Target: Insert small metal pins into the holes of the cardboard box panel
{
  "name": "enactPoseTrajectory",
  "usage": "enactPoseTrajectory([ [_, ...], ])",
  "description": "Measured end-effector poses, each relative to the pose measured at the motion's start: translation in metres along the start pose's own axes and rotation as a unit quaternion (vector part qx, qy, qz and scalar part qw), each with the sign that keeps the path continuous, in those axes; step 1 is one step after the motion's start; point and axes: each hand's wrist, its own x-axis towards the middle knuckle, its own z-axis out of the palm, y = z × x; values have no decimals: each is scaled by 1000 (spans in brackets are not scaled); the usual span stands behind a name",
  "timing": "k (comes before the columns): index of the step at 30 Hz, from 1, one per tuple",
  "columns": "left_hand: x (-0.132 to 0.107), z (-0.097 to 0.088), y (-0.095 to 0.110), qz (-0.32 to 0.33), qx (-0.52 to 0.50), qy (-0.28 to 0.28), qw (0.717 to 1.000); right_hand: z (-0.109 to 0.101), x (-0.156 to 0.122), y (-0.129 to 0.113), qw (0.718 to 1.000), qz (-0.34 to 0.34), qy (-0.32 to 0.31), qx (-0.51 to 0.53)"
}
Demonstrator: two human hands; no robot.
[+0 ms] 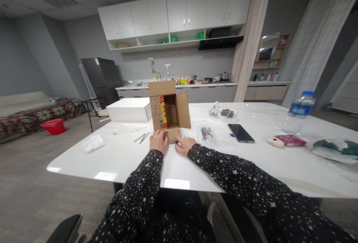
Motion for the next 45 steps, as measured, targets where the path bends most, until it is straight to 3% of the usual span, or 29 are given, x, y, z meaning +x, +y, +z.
enactPoseTrajectory([
  [11,1,0,-2,21,-15,-26,999,2,0,1,1000,-5,13,0],
  [17,1,2,-3,17,-13,3,1000,1,0,1,1000,-1,9,0],
  [34,1,0,-3,46,-35,-23,998,-4,-3,-1,1000,3,-7,3],
  [45,1,5,-4,55,-34,-6,998,0,-1,0,1000,-1,9,0],
])
